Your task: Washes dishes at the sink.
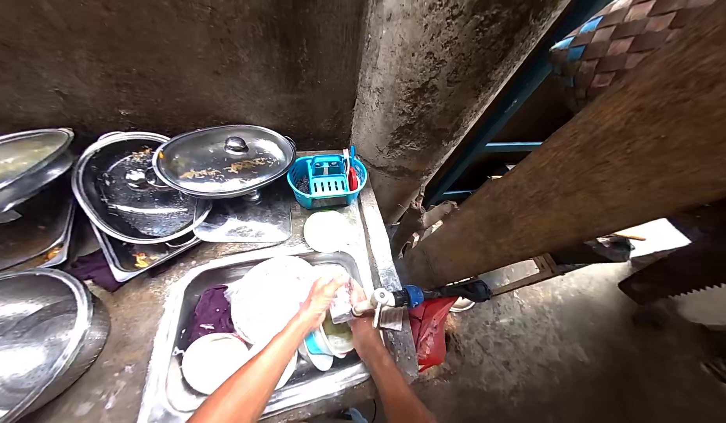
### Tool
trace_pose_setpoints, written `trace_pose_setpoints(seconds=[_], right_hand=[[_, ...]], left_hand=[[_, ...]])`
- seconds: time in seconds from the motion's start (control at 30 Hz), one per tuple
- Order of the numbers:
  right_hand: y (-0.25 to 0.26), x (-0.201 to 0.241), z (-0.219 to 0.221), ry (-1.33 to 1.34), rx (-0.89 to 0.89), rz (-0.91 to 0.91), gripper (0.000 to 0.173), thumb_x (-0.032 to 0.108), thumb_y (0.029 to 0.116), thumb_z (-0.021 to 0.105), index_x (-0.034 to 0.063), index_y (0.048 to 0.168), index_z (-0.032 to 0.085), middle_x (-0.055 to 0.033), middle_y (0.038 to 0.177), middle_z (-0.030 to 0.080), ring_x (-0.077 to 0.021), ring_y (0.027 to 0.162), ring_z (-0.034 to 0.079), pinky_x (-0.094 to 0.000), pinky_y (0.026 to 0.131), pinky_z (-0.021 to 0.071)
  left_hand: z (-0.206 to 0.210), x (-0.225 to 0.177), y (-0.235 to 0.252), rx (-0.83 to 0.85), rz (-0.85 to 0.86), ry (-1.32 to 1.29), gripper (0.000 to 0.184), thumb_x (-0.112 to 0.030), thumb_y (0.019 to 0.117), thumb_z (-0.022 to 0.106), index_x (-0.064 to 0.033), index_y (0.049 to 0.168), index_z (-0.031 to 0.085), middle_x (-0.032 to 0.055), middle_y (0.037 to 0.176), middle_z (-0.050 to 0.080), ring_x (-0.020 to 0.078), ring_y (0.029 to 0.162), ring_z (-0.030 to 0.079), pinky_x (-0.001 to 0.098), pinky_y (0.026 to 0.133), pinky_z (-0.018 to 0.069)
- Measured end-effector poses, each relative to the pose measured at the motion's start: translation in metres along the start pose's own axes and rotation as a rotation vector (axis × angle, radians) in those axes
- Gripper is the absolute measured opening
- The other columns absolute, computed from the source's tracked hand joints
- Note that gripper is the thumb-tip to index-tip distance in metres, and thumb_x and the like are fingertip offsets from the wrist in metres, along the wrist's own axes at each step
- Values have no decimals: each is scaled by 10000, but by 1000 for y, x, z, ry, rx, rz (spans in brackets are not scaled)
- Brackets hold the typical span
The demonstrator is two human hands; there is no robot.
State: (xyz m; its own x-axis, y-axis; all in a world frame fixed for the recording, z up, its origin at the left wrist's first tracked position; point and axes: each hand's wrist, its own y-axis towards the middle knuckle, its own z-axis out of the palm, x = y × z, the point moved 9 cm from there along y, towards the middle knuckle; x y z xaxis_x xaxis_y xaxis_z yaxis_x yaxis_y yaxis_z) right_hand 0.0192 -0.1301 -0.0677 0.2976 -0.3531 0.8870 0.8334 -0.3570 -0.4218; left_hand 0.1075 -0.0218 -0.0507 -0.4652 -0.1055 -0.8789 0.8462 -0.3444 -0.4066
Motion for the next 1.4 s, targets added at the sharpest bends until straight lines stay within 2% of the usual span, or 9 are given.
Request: trace_pose_setpoints(seconds=[0.1,0.37,0.5,0.7,0.83,1.0,1.07,1.17,1.4], right_hand=[[-3,17,9,-334,57,-200,531,130,1044,504,-78,1520,394,-232,1545,459,-236,1453,432,-358,1219,336],[-9,42,-12,-563,-218,-247,330,120,853,796,-108,1059,675,-214,1006,715,-250,998,686,-398,952,544],[2,36,-16,-326,-229,-229,276,9,914,648,-143,1142,611,-213,1033,676,-199,986,652,-336,920,537],[-2,-6,-5,340,-179,137,232,145,1093,377,17,1138,565,-98,920,617,-169,824,619,-355,742,547],[-12,-1,7,191,9,308,212,120,1108,344,32,1145,534,-95,841,638,-163,617,614,-301,481,504],[-12,48,2,-903,16,-202,510,482,897,720,1,1063,745,-160,1040,747,-261,1037,708,-474,975,543],[-33,68,4,-907,-140,-624,453,459,837,762,8,886,769,-151,918,760,-278,938,744,-495,877,592],[-57,66,-5,-730,-202,-846,667,405,774,822,-132,1134,657,-340,1234,616,-383,1192,620,-441,1046,510],[-45,45,-10,-772,-55,-463,1008,383,673,902,-157,1404,466,-295,1325,619,-349,1259,614,-451,1105,478]], left_hand=[[12,35,-19,-167,-182,-276,532,-459,1116,322,-52,1350,572,141,1139,677,226,998,666,431,855,574],[36,39,-46,64,-404,-306,539,-503,1106,279,-102,1071,638,83,873,683,192,786,678,386,693,583],[32,-2,-52,-111,193,719,406,-233,1063,444,-56,1377,631,175,1307,668,321,1231,630,516,1056,487],[44,-25,-94,-410,1248,1044,254,-322,963,583,-131,987,747,70,1088,736,253,999,686,423,854,556],[10,-16,-46,-259,574,749,317,-259,981,552,-4,983,741,139,984,725,266,963,702,456,881,569],[18,50,-45,-237,-414,-278,406,-367,1108,342,-62,1026,597,106,805,622,225,679,615,399,590,536],[29,58,-45,-203,-388,-560,441,-369,1114,326,-55,1023,621,114,849,674,227,775,666,414,695,573],[33,70,-42,-156,-339,-681,421,-358,1105,320,-51,1114,608,130,940,682,237,858,675,431,758,577],[33,90,-45,-193,-326,-594,314,-222,1109,390,-11,1129,621,130,960,684,210,877,668,399,788,572]])
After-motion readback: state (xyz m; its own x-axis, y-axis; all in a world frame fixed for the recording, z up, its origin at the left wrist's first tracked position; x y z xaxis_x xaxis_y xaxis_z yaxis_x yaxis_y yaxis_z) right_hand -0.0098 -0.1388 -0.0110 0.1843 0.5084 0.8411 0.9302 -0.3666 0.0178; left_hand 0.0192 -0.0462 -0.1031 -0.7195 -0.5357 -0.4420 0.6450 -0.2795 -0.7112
